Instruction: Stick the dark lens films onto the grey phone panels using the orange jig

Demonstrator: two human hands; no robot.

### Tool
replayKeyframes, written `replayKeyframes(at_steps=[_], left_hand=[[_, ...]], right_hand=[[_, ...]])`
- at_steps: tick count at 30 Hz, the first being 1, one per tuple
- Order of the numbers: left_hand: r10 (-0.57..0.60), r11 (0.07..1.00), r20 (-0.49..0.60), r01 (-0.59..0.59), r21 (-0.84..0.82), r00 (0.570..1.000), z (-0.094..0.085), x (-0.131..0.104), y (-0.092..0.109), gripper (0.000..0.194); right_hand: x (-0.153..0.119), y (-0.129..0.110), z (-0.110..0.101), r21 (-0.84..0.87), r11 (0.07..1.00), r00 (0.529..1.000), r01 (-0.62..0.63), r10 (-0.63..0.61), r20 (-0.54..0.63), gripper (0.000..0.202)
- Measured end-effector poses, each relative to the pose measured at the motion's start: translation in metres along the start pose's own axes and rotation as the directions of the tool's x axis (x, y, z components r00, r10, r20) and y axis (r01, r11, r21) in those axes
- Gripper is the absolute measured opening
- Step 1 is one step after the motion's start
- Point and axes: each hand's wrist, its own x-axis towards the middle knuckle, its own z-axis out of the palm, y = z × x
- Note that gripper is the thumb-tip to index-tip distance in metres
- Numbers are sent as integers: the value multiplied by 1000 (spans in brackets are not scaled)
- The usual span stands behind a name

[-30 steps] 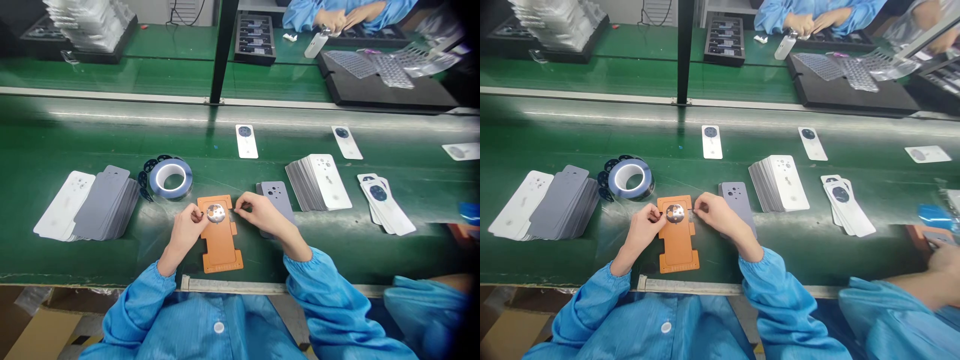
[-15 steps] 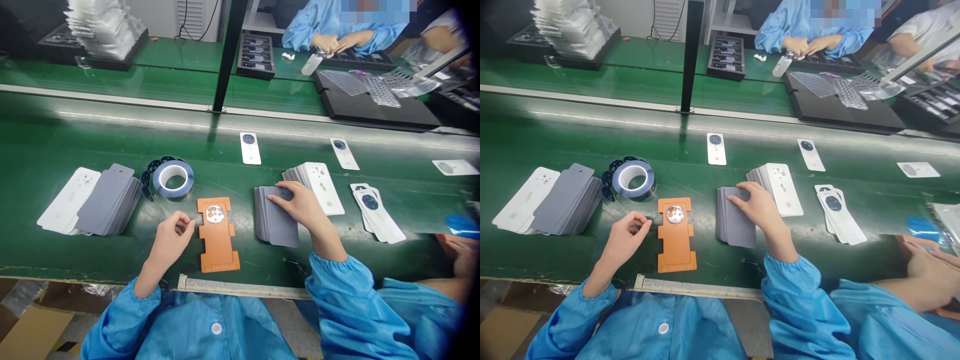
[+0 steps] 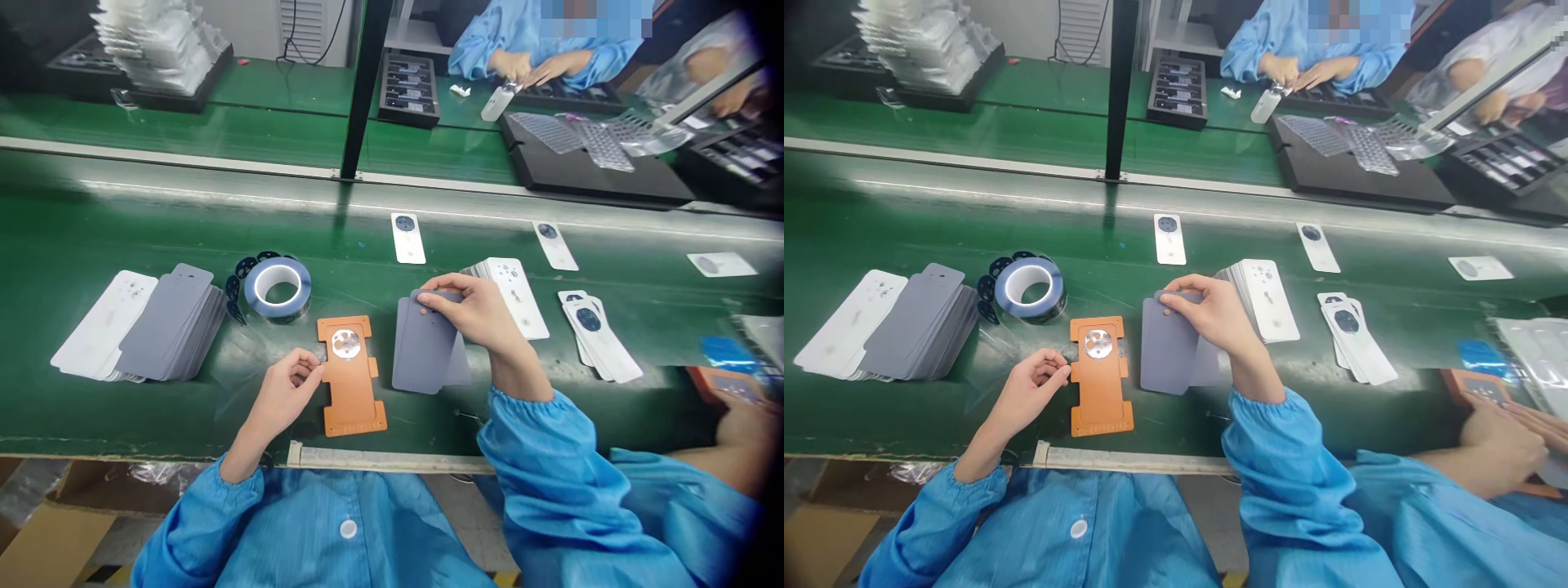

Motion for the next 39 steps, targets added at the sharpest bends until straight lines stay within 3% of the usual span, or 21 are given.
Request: replayKeyframes(at_steps=[5, 9, 12, 16, 19, 21, 23, 26, 28, 33, 39], left_hand=[[-8, 1000, 12, 8, -8, 1000, 0, -1, -7, 21], [-10, 1000, 26, 11, -20, 1000, 5, 1, -9, 23], [-5, 1000, 30, 6, -22, 1000, 8, 1, -8, 24], [13, 1000, 9, -13, 11, 1000, 6, 0, -9, 24], [37, 997, -20, -35, 64, 999, 5, -3, -10, 24], [133, 980, -67, -121, 161, 989, 5, -6, -9, 23], [266, 931, -65, -239, 275, 962, 6, -10, -8, 38], [354, 870, 68, -355, 343, 933, 8, -11, -10, 75], [351, 851, 149, -381, 361, 925, 11, -10, -14, 83], [340, 810, 166, -378, 448, 925, 18, -5, -24, 90], [322, 836, 135, -348, 425, 937, 19, -4, -17, 90]], right_hand=[[25, 44, -37, -47, 989, 989, -139, 142, 50, 43], [34, 66, -46, -69, 994, 985, -80, 89, 151, 41], [30, 59, -48, -55, 998, 987, -16, 24, 162, 36], [12, 19, -48, 86, 993, 971, -75, 53, 233, 37], [-5, -14, -22, 228, 969, 978, -98, 51, 204, 37], [-13, -30, 9, 300, 949, 974, -97, 29, 223, 36], [-18, -37, 43, 357, 929, 961, -98, -5, 278, 34], [-21, -37, 87, 405, 907, 937, -116, -36, 347, 29], [-24, -32, 105, 413, 905, 938, -102, -51, 344, 26], [-35, -18, 127, 390, 920, 923, -32, -122, 365, 22], [-27, -21, 117, 424, 906, 947, 10, -145, 287, 23]])
